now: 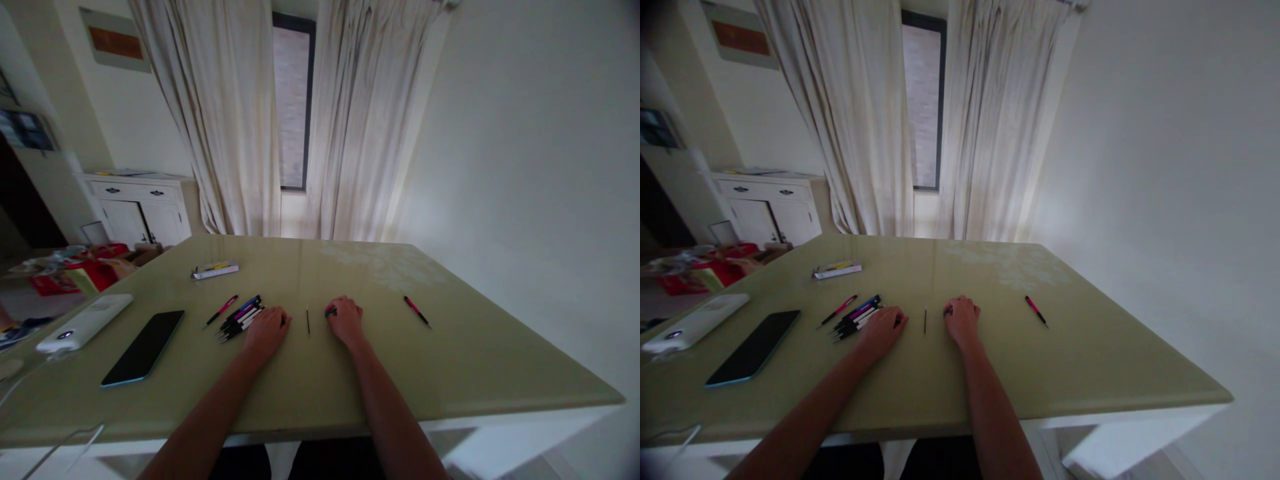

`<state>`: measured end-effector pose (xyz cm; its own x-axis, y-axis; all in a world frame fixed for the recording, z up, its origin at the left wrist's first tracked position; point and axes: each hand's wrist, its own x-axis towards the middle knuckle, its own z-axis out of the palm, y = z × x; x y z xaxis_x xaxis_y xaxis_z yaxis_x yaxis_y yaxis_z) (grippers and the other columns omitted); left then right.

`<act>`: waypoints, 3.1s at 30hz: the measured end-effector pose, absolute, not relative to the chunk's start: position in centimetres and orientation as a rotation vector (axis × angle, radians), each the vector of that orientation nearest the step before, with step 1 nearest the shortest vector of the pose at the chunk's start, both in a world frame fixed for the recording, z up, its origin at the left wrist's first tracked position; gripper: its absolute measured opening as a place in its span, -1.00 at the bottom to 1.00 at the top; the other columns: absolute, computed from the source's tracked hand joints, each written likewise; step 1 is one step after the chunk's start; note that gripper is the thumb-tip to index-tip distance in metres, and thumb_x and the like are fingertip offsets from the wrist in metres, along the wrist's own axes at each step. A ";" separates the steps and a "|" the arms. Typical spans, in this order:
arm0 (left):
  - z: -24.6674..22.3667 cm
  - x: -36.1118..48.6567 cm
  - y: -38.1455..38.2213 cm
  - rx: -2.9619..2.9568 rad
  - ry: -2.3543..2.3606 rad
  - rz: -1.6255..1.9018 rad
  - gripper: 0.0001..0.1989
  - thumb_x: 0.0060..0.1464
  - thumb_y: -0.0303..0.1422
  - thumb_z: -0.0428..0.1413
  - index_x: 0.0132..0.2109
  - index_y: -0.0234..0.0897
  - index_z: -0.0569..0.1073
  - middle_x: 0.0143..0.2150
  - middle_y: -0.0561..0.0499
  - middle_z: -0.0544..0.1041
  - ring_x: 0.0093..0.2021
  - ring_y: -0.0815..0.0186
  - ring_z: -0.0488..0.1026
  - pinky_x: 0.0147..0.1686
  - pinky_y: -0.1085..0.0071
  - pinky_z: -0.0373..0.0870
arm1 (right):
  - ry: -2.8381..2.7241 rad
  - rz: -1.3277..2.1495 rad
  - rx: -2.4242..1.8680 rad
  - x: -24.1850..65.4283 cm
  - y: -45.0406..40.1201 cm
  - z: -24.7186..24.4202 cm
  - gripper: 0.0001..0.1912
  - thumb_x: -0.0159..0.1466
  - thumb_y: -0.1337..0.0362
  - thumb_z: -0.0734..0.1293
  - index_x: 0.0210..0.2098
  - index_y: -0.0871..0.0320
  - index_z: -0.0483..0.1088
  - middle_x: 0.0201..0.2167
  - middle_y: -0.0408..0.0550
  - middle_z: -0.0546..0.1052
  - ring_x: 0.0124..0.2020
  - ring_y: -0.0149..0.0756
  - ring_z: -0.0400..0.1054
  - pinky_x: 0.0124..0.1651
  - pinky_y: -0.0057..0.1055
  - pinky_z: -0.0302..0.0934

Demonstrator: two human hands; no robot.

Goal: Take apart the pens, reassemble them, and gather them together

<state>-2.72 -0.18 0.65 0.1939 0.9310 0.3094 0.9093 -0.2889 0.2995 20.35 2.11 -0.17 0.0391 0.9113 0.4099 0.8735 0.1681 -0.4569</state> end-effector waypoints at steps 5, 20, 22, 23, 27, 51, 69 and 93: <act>1.1 -2.5 -0.5 2.349 1.859 0.629 -0.81 0.26 -0.27 0.04 -0.26 -0.26 0.45 -0.23 -0.08 0.56 -0.14 0.17 0.47 -0.12 0.31 0.28 | -1.797 0.072 -1.621 21.9 2.8 -0.8 -0.72 0.12 0.56 0.26 -0.45 0.09 0.52 -0.25 0.02 0.53 -0.13 -0.14 0.34 -0.03 -0.25 0.11; 2.7 3.5 0.7 2.433 1.657 0.778 -0.87 0.26 -0.34 0.03 -0.19 -0.23 0.46 -0.20 -0.06 0.56 -0.14 0.17 0.44 -0.11 0.28 0.28 | -1.666 -0.013 -1.659 22.4 3.5 -1.3 -0.71 0.05 0.51 0.25 -0.29 0.15 0.46 -0.22 0.10 0.47 -0.10 -0.08 0.34 0.03 -0.23 0.18; 2.5 5.5 0.5 2.446 1.711 0.722 -0.86 0.25 -0.39 0.01 -0.18 -0.23 0.48 -0.20 -0.10 0.57 -0.12 0.13 0.45 -0.10 0.23 0.28 | -1.648 -0.005 -1.662 22.7 3.5 -1.3 -0.70 0.05 0.51 0.23 -0.28 0.14 0.46 -0.21 0.10 0.46 -0.11 -0.09 0.34 0.02 -0.23 0.19; 2.2 6.3 0.3 2.463 1.745 0.691 -0.84 0.24 -0.41 0.00 -0.17 -0.24 0.48 -0.19 -0.13 0.57 -0.10 0.10 0.45 -0.09 0.20 0.27 | -1.640 0.006 -1.660 22.8 3.6 -1.4 -0.70 0.05 0.51 0.22 -0.29 0.14 0.46 -0.22 0.10 0.46 -0.12 -0.10 0.35 0.01 -0.24 0.19; 1.0 7.7 -0.5 2.533 1.784 0.624 -0.75 0.27 -0.40 -0.08 -0.14 -0.28 0.50 -0.18 -0.20 0.56 -0.07 0.04 0.45 -0.06 0.13 0.27 | -1.599 0.071 -1.674 23.1 3.8 -1.6 -0.73 0.07 0.50 0.21 -0.30 0.15 0.46 -0.24 0.09 0.46 -0.18 -0.14 0.38 -0.05 -0.27 0.22; 0.3 4.4 1.4 1.600 1.065 1.469 -0.77 0.19 -0.22 0.04 -0.08 -0.25 0.40 -0.22 -0.03 0.51 -0.23 0.28 0.49 -0.16 0.32 0.43 | -1.550 0.823 -1.007 19.4 2.2 1.8 -0.75 0.21 0.08 0.38 -0.30 0.14 0.53 -0.47 -0.08 0.55 -0.45 -0.33 0.41 -0.35 -0.44 0.27; 0.5 4.2 0.0 2.241 1.737 0.768 -0.82 0.16 -0.23 0.17 -0.13 -0.11 0.60 -0.11 -0.03 0.54 0.00 0.14 0.38 -0.01 0.24 0.22 | -1.835 0.196 -1.668 21.2 -0.4 2.0 -0.94 0.13 0.33 0.40 -0.37 0.10 0.45 -0.47 -0.13 0.56 -0.44 -0.34 0.40 -0.35 -0.46 0.11; 0.8 3.0 1.2 1.888 1.752 1.219 -0.77 0.23 -0.24 0.03 -0.21 -0.25 0.53 -0.23 -0.07 0.59 -0.18 0.19 0.49 -0.11 0.30 0.31 | -1.487 0.112 -1.719 21.6 0.7 1.3 -0.80 0.22 0.19 0.27 -0.52 0.08 0.32 -0.50 -0.05 0.48 -0.46 -0.26 0.30 -0.39 -0.38 0.05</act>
<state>2.99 1.18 0.83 -0.0983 0.9205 0.3781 0.6746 -0.2176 0.7054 21.64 0.65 1.33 0.2922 0.8511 0.4361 0.7759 0.0556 -0.6284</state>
